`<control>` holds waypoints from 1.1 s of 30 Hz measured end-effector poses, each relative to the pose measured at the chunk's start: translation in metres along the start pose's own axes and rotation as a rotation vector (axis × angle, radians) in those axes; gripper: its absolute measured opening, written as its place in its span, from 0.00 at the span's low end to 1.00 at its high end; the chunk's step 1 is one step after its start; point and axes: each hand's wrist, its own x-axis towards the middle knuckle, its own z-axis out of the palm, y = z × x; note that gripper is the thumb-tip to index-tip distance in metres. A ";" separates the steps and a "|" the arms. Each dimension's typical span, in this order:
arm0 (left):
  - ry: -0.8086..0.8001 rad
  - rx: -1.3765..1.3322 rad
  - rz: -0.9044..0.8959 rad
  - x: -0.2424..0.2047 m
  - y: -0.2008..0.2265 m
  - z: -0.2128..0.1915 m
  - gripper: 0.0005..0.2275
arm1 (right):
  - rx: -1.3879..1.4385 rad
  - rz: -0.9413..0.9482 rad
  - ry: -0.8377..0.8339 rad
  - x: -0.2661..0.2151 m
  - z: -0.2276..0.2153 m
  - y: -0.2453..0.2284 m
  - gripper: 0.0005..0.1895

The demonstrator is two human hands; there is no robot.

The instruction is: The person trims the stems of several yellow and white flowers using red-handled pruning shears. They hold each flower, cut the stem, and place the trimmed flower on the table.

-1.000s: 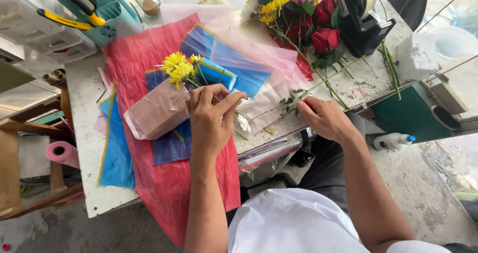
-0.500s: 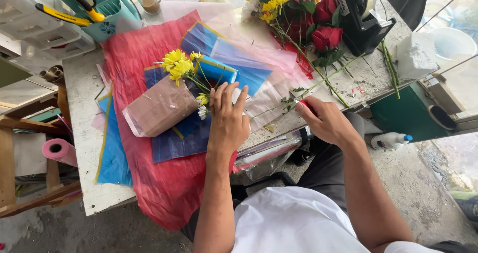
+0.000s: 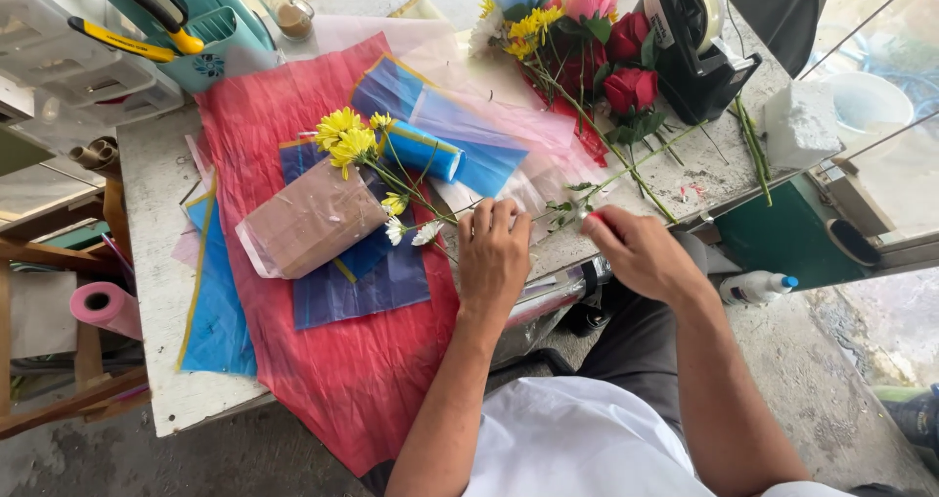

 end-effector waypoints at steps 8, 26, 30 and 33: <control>0.019 -0.074 0.019 0.006 0.004 -0.005 0.06 | -0.017 -0.037 -0.014 -0.004 0.035 0.012 0.18; 0.101 -0.196 0.052 0.009 0.001 -0.017 0.02 | -0.300 0.221 -0.060 0.012 0.029 0.000 0.29; 0.071 -0.211 0.050 0.007 0.001 -0.018 0.01 | -0.342 0.228 -0.088 0.013 0.028 0.001 0.31; 0.073 -0.221 0.050 0.007 0.001 -0.017 0.01 | -0.326 0.228 -0.074 0.015 0.029 0.004 0.30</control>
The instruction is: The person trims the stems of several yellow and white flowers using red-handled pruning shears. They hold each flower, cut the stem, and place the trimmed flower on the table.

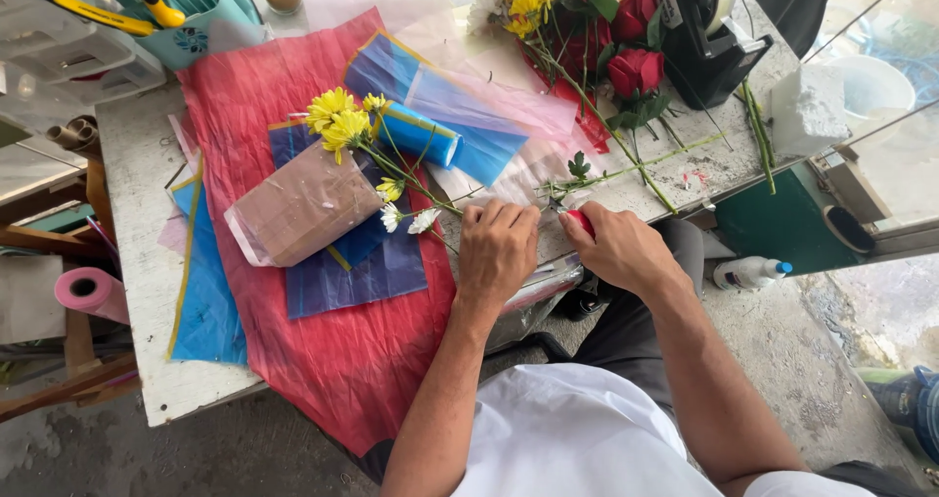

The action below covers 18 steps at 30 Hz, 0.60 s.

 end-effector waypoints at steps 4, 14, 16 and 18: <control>-0.023 -0.024 -0.001 0.003 0.001 -0.005 0.02 | 0.005 0.013 -0.033 -0.002 -0.004 -0.005 0.30; -0.067 -0.108 -0.029 0.004 0.002 -0.005 0.03 | -0.011 0.023 -0.005 0.004 0.008 0.001 0.29; -0.070 -0.115 -0.025 0.004 0.001 -0.005 0.03 | -0.014 0.028 -0.014 0.003 0.007 -0.002 0.30; -0.070 -0.144 -0.040 0.003 0.002 -0.004 0.04 | -0.011 0.019 -0.004 0.000 0.005 -0.004 0.28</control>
